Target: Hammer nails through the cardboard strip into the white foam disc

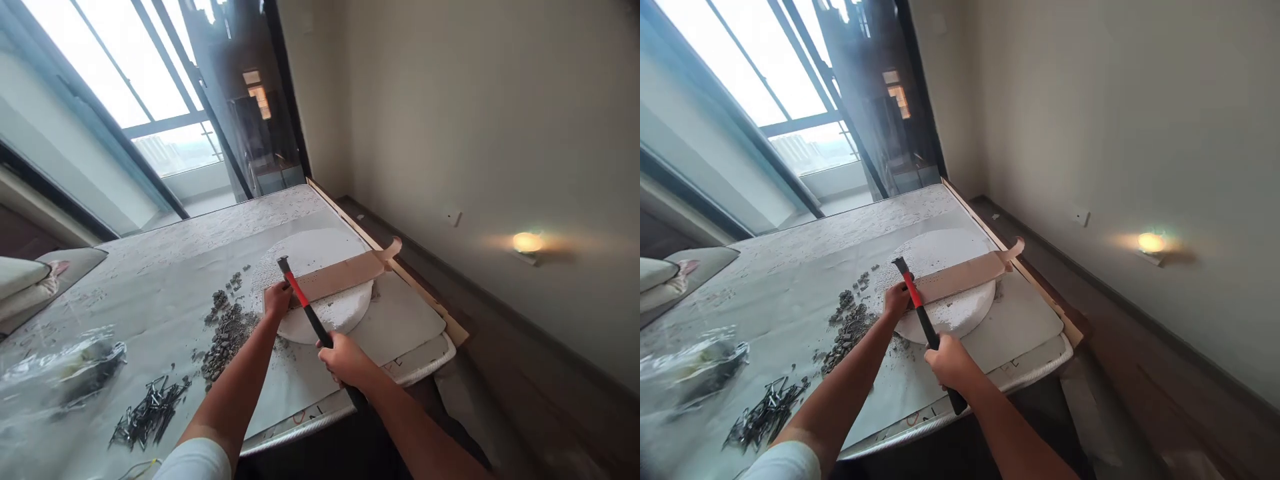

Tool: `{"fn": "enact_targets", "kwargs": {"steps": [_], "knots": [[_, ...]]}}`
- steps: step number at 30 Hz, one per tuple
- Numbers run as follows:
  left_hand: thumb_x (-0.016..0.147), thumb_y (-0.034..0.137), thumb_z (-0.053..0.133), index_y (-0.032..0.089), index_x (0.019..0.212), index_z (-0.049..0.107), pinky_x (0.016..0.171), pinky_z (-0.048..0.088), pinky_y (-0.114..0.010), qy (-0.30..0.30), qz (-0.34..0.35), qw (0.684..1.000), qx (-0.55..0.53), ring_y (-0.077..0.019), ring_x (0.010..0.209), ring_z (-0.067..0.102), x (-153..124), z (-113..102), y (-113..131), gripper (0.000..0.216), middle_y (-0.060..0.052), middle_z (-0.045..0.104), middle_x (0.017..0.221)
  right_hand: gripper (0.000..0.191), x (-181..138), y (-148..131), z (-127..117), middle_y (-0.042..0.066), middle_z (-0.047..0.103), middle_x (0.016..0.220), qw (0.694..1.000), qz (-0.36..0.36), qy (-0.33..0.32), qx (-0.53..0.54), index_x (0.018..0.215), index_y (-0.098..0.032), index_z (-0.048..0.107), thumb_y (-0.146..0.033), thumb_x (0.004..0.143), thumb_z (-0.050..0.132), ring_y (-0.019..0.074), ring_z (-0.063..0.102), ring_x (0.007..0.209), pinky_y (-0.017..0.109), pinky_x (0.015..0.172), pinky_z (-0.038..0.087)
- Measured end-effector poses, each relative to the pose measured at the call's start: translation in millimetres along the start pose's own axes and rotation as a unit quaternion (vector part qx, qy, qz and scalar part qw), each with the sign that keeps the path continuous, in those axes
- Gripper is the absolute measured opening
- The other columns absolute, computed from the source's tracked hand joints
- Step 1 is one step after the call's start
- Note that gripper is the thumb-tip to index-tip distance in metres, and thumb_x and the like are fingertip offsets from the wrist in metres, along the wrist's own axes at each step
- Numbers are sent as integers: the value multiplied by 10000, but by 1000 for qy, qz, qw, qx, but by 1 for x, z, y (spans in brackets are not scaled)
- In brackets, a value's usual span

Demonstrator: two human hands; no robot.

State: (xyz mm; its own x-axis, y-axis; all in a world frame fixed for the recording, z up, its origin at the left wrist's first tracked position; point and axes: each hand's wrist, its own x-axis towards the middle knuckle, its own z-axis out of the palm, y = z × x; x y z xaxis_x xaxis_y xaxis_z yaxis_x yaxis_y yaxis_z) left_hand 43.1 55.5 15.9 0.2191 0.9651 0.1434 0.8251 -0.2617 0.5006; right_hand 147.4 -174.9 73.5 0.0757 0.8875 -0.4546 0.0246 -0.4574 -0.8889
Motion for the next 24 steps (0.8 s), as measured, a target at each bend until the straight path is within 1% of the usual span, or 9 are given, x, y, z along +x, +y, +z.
{"fn": "enact_targets", "kwargs": {"steps": [4, 8, 11, 13, 15, 17, 20, 22, 24], "knots": [[754, 289, 508, 172, 835, 707, 607, 381, -240, -4, 9, 1000, 4, -163, 705, 593, -8, -5, 3, 244, -56, 686, 769, 164, -6, 3, -8, -84, 371, 510, 996, -50, 6, -79, 920, -155, 494, -213, 768, 479, 63, 365, 355, 184, 376, 326], [773, 318, 514, 178, 866, 708, 644, 387, -254, 1, 17, 1000, -14, -183, 766, 598, -9, -4, 0, 256, -74, 691, 841, 161, -5, 4, -11, -83, 343, 507, 992, -59, 5, -112, 892, -159, 480, -291, 823, 418, 76, 376, 355, 189, 350, 337], [781, 342, 519, 185, 869, 709, 683, 395, -260, -2, 18, 999, -27, -189, 817, 596, -8, -1, -5, 261, -75, 690, 884, 137, 1, 1, -12, -68, 378, 531, 982, -60, 36, -176, 831, -163, 454, -290, 828, 403, 78, 404, 351, 190, 335, 359], [782, 329, 522, 191, 865, 711, 706, 397, -261, -1, 19, 999, -34, -190, 844, 593, -8, 0, -8, 248, -71, 689, 910, 102, 2, -4, -14, -59, 405, 561, 968, -50, 66, -238, 842, -161, 446, -257, 806, 432, 78, 416, 345, 190, 321, 351], [787, 328, 517, 195, 863, 713, 710, 398, -262, -2, 20, 999, -43, -189, 845, 595, -9, 0, -9, 248, -68, 688, 912, 98, 0, -11, -17, -58, 414, 564, 953, -53, 81, -287, 851, -159, 448, -232, 787, 459, 73, 411, 340, 185, 317, 335], [789, 350, 513, 191, 866, 713, 705, 401, -266, -5, 17, 999, -48, -194, 829, 600, -10, 0, -11, 267, -76, 688, 894, 108, -6, -18, -21, -63, 410, 537, 951, -67, 68, -294, 838, -161, 455, -261, 795, 456, 70, 398, 339, 180, 325, 328], [783, 338, 516, 183, 854, 717, 713, 403, -270, -1, 22, 998, -55, -203, 837, 603, -12, 2, -13, 263, -85, 686, 900, 188, -17, -30, -29, -70, 393, 509, 958, -87, 39, -271, 841, -172, 460, -351, 815, 411, 82, 383, 339, 194, 327, 336], [778, 309, 518, 183, 839, 720, 722, 402, -267, 2, 28, 998, -62, -204, 850, 603, -12, 3, -14, 247, -85, 686, 912, 224, -24, -37, -33, -59, 410, 522, 949, -114, 55, -289, 855, -170, 474, -379, 811, 407, 92, 396, 356, 208, 343, 349], [777, 299, 514, 187, 831, 724, 731, 402, -267, 0, 31, 997, -67, -203, 852, 603, -13, 4, -15, 244, -85, 688, 908, 235, -27, -42, -35, -38, 450, 537, 930, -143, 87, -327, 878, -164, 504, -372, 802, 429, 101, 426, 393, 212, 378, 359]]}}
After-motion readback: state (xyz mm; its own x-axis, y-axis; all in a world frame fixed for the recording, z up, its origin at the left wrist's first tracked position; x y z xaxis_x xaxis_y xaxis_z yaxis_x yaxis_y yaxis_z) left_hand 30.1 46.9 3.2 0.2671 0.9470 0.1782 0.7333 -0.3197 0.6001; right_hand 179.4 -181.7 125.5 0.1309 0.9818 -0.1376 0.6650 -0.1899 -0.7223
